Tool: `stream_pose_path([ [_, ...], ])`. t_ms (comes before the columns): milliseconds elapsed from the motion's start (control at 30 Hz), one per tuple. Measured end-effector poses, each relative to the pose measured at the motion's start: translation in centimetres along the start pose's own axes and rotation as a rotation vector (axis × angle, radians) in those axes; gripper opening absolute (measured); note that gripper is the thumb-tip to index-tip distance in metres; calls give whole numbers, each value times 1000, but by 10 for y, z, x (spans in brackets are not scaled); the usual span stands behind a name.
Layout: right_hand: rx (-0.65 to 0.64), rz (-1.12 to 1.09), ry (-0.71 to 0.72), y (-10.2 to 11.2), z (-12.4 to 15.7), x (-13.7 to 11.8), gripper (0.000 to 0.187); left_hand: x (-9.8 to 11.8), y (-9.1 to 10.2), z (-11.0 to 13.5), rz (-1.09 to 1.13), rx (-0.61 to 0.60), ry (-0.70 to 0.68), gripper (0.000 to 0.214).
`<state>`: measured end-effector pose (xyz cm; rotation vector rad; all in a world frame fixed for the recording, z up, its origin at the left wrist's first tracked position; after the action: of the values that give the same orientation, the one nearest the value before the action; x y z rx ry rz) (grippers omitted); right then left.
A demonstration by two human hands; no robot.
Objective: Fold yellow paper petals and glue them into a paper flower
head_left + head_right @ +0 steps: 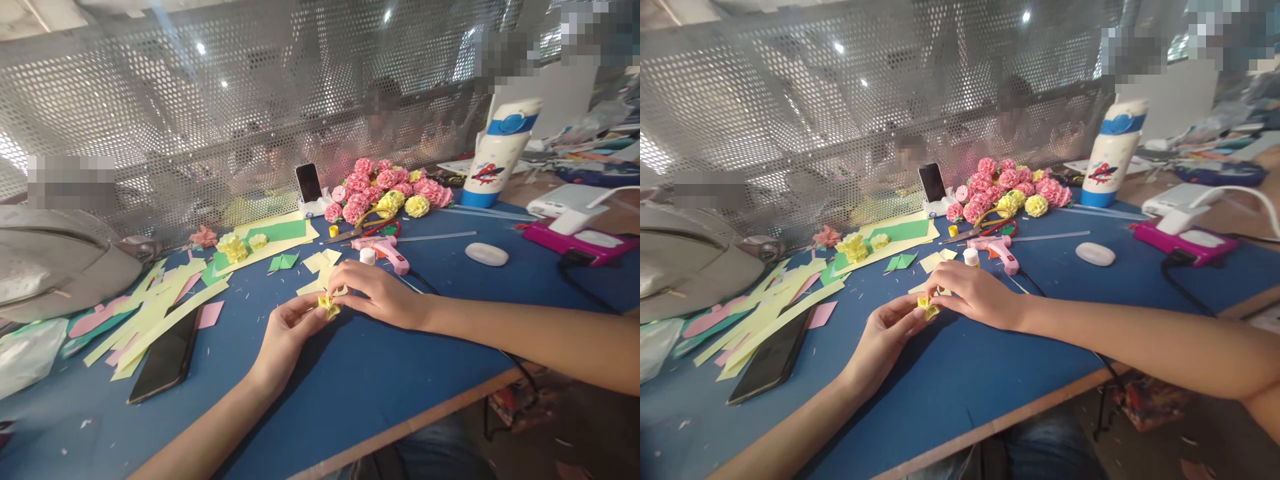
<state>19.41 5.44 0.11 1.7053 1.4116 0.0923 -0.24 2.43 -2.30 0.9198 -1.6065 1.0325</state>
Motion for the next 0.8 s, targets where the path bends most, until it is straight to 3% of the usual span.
stream_pose_path([
  [333,7,-28,-75,1,0,-2,10,2,-2,0,29,12,-7,29],
  [800,-20,24,10,3,-1,-2,11,2,-2,0,16,21,-9,29],
])
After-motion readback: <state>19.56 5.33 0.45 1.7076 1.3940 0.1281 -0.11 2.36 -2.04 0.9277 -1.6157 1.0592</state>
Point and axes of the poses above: each hand's wrist, its own z-axis away from the middle knuckle, its own y-axis out of the back of the hand, x = y × z, the point moved 1 cm from there along -z, towards the middle knuckle, and after that the axes turned 9 degrees about -y, right-handed, at the moved point
